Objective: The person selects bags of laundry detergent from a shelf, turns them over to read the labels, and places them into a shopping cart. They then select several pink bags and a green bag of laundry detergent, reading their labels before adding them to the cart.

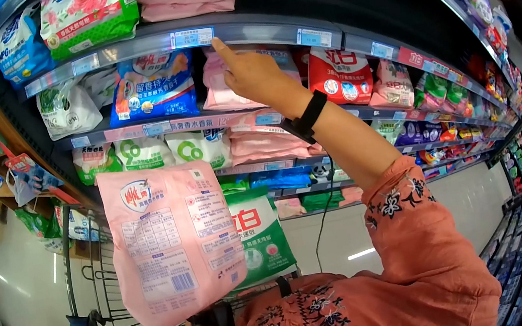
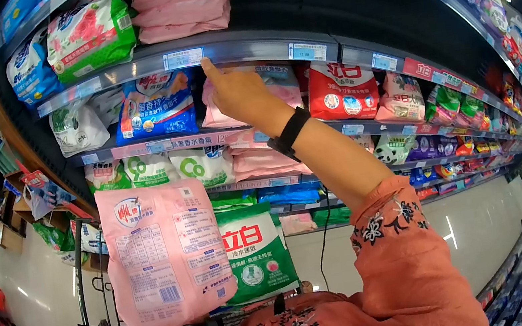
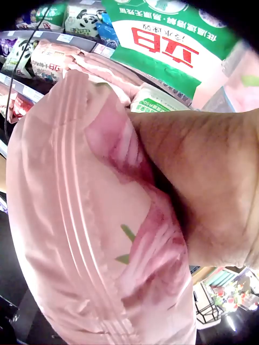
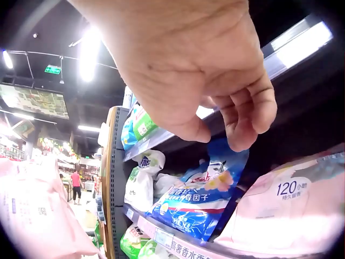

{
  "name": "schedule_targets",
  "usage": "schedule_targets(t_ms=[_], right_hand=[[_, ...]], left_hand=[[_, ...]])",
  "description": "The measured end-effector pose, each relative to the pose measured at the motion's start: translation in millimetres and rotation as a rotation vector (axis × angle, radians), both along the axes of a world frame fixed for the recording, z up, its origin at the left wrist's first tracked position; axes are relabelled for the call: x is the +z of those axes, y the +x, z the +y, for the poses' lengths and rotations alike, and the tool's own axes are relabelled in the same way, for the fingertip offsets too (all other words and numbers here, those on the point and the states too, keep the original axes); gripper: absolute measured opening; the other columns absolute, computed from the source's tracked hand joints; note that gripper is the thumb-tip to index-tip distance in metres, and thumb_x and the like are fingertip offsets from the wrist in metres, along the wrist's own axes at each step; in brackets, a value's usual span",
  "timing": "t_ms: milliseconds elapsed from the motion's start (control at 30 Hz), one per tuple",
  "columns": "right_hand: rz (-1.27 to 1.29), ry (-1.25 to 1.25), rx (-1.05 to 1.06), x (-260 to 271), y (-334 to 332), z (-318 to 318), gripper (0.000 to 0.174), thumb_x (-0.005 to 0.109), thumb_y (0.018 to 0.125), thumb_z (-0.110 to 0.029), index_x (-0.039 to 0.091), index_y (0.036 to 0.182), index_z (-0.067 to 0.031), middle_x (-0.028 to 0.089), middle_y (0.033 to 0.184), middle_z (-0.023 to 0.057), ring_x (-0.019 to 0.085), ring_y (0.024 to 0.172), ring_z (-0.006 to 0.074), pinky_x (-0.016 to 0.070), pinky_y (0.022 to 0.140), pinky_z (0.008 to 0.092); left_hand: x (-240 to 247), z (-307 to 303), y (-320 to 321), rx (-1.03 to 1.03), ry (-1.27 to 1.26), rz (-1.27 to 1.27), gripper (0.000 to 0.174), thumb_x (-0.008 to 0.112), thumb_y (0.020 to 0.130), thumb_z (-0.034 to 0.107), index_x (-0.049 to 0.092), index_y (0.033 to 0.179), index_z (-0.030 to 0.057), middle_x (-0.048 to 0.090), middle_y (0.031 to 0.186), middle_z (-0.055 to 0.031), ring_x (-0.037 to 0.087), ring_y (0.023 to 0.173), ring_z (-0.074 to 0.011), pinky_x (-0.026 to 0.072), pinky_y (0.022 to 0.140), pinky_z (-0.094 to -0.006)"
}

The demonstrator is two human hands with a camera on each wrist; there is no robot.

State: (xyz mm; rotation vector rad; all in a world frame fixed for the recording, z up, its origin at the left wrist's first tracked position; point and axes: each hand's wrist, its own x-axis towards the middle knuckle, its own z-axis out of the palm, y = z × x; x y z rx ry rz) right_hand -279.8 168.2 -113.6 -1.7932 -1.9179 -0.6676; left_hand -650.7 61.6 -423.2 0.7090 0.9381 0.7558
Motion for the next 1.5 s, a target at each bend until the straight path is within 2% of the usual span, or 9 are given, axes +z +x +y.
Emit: schedule_targets(t_ms=[533,633,733,767,967,1167,1400,1433,1500], right_hand=[[-0.039,0.105,-0.021,-5.7,-12.1,7.7,0.069,0.062,0.088,-0.02,0.037,0.15,-0.0036,0.068,0.091,0.0217,0.066,0.077,0.0405,0.0538,0.068,0.0488],[0.287,0.019,0.128,-21.0,-23.1,-10.2,0.055,0.06,0.089,-0.027,0.051,0.138,-0.0026,0.069,0.089,0.0234,0.068,0.077,0.0405,0.055,0.068,0.0509],[1.014,-0.469,0.242,-29.5,-60.1,-67.4,0.057,0.06,0.094,-0.039,0.054,0.136,-0.0003,0.069,0.098,0.0151,0.069,0.082,0.0256,0.0554,0.068,0.0378],[1.117,-0.565,0.261,-43.5,-66.5,-81.3,0.053,0.058,0.099,-0.034,0.053,0.137,0.0025,0.067,0.1,0.0107,0.066,0.084,0.0177,0.0535,0.065,0.0294],[1.39,-0.836,0.419,-93.5,-103.4,-155.1,0.067,0.051,0.102,-0.052,0.045,0.147,-0.0036,0.056,0.136,0.0197,0.064,0.111,0.0268,0.0578,0.083,0.0355],[1.753,-0.855,0.365,-135.2,-105.8,-179.8,0.086,0.038,0.099,-0.07,0.034,0.154,-0.003,0.045,0.148,0.0187,0.051,0.13,0.0303,0.0555,0.091,0.0404],[2.37,-0.631,0.355,-225.5,-93.7,-186.4,0.081,0.038,0.098,-0.07,0.041,0.15,-0.0082,0.051,0.147,0.0132,0.053,0.131,0.0281,0.0504,0.103,0.0436],[2.478,-0.58,0.375,-232.4,-92.6,-187.0,0.08,0.039,0.099,-0.069,0.042,0.149,-0.0072,0.053,0.145,0.0133,0.054,0.129,0.0279,0.0498,0.104,0.0427],[2.617,-0.589,0.424,-251.8,-87.4,-191.1,0.077,0.042,0.099,-0.067,0.044,0.147,-0.0065,0.057,0.141,0.0134,0.059,0.124,0.028,0.0494,0.105,0.0415]], left_hand=[[-2.9,6.1,-3.9,-0.069,0.014,0.006,0.058,0.043,0.108,0.036,0.033,0.152,-0.0003,0.051,0.143,-0.0109,0.051,0.127,-0.0192,0.0423,0.107,-0.0322],[0.7,11.0,-5.1,-0.09,0.072,-0.007,0.058,0.043,0.108,0.036,0.033,0.152,-0.0003,0.051,0.143,-0.0109,0.051,0.127,-0.0191,0.0422,0.107,-0.0321],[10.8,12.8,-2.5,-0.13,0.118,-0.014,0.058,0.043,0.108,0.036,0.032,0.153,-0.0003,0.051,0.143,-0.0108,0.051,0.127,-0.019,0.0421,0.107,-0.032],[14.8,12.9,-2.9,-0.149,0.125,-0.02,0.058,0.043,0.108,0.036,0.032,0.153,-0.0003,0.051,0.143,-0.0108,0.051,0.127,-0.019,0.0421,0.107,-0.032],[36.2,13.0,10.1,-0.237,0.087,-0.143,0.059,0.044,0.108,0.035,0.032,0.153,-0.0004,0.05,0.143,-0.0108,0.05,0.127,-0.0188,0.0419,0.107,-0.0319],[47.3,-4.1,27.7,-0.302,0.079,-0.2,0.059,0.044,0.108,0.035,0.031,0.153,-0.0004,0.05,0.143,-0.0107,0.05,0.127,-0.0186,0.0417,0.107,-0.0317],[70.9,-12.5,58.0,-0.353,0.6,0.233,0.061,0.053,0.104,0.031,0.034,0.153,-0.0007,0.045,0.147,-0.0155,0.047,0.131,-0.0225,0.0398,0.108,-0.0345],[65.3,-11.1,62.3,-0.253,1.061,0.43,0.066,0.059,0.1,0.031,0.035,0.152,-0.0007,0.045,0.147,-0.0205,0.049,0.129,-0.0273,0.0402,0.108,-0.0363],[60.5,-16.2,67.3,-0.302,0.95,0.451,0.07,0.064,0.096,0.031,0.035,0.152,0.0,0.046,0.144,-0.0226,0.048,0.131,-0.0295,0.0397,0.108,-0.0379]])
